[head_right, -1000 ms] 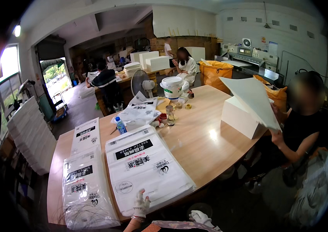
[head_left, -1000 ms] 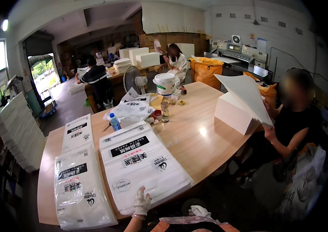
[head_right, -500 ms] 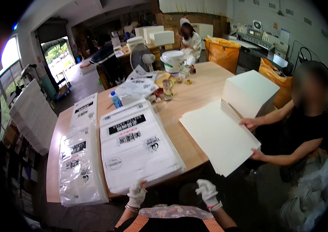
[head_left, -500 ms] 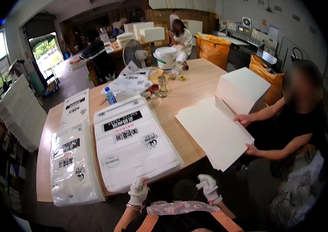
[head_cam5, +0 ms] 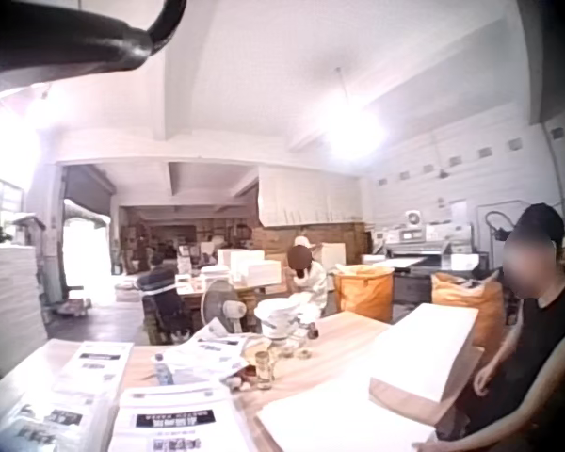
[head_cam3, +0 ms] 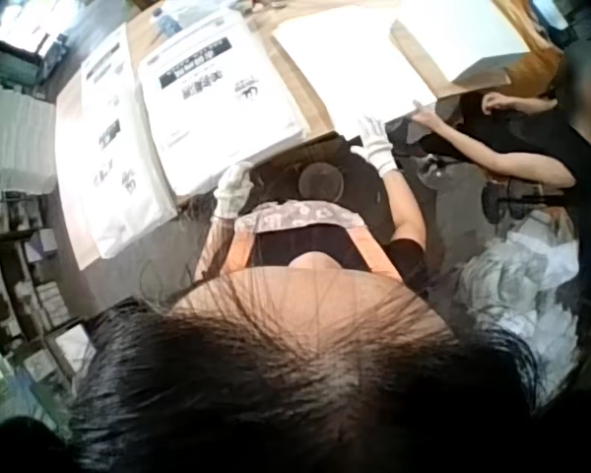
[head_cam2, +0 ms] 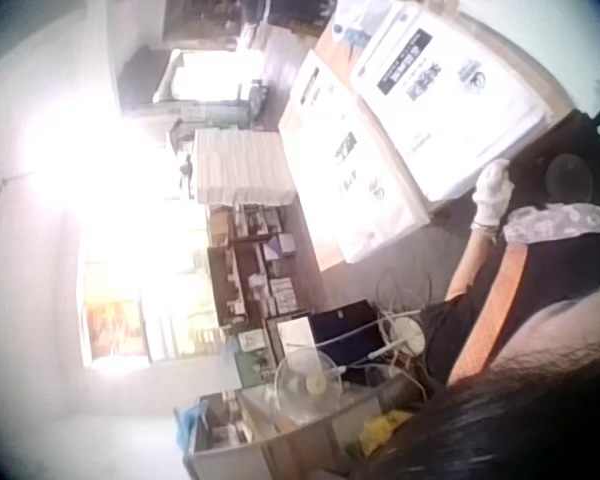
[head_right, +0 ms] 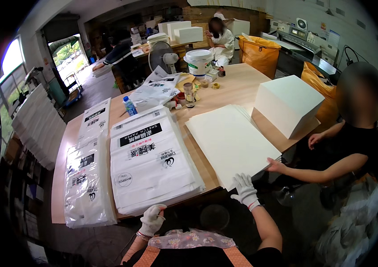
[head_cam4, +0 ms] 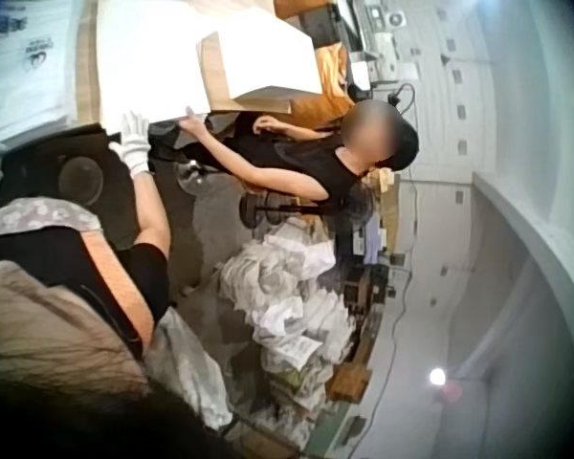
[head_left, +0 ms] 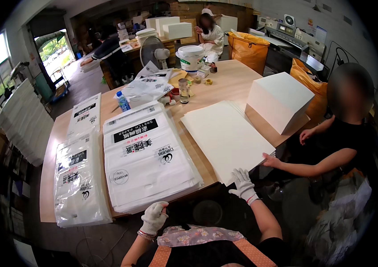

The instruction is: The person repeatedly picks up white paper sheets from a table, places them into clear plastic packaging, and seals the packages. The process is performed one at a time with gloved hands, and finished packages are stacked on the table.

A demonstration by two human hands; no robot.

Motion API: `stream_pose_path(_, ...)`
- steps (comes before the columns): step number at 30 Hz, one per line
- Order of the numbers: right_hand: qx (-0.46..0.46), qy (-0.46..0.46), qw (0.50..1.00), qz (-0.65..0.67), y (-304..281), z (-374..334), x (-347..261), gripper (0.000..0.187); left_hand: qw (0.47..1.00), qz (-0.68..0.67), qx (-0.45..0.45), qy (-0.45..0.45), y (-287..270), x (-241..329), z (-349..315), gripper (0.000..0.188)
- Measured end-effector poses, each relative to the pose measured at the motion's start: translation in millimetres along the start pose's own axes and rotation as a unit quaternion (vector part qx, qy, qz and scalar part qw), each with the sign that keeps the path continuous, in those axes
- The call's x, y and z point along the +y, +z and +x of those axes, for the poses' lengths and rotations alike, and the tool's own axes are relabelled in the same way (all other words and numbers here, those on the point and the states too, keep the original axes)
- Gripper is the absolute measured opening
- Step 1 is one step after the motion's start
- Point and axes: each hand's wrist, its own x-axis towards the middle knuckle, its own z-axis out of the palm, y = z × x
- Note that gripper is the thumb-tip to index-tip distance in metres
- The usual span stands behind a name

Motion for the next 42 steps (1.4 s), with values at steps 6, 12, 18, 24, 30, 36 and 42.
stream_pose_path(6,-0.067,0.008,0.992,0.106,10.9,42.1,4.1,0.082,0.997,0.016,-0.073,0.006,5.2,11.6,-0.9,0.021)
stream_pose_path(12,0.027,0.071,0.991,0.111,14.5,53.4,35.0,0.019,0.957,-0.162,-0.218,-0.106,47.9,42.9,39.3,0.019)
stream_pose_path(18,0.128,-0.098,0.984,0.082,-100.4,68.0,-93.8,0.018,0.516,-0.704,-0.227,-0.432,142.3,15.2,127.3,0.030)
stream_pose_path(24,0.153,0.168,0.936,0.268,-72.5,-8.2,15.7,0.018,0.781,-0.433,-0.326,-0.310,66.0,16.6,144.6,0.029)
stream_pose_path(30,0.100,0.361,0.491,0.787,-2.6,-28.0,-48.9,0.050,0.927,0.073,-0.369,0.003,86.7,60.9,106.7,0.060)
stream_pose_path(36,0.174,0.485,0.693,0.505,21.1,-2.7,-125.8,0.025,0.948,0.144,-0.257,0.117,147.8,64.1,16.6,0.065)
stream_pose_path(42,0.219,0.392,0.756,0.477,14.1,-16.0,-107.5,0.017,0.998,-0.009,-0.031,-0.058,49.9,-64.5,54.1,0.043)
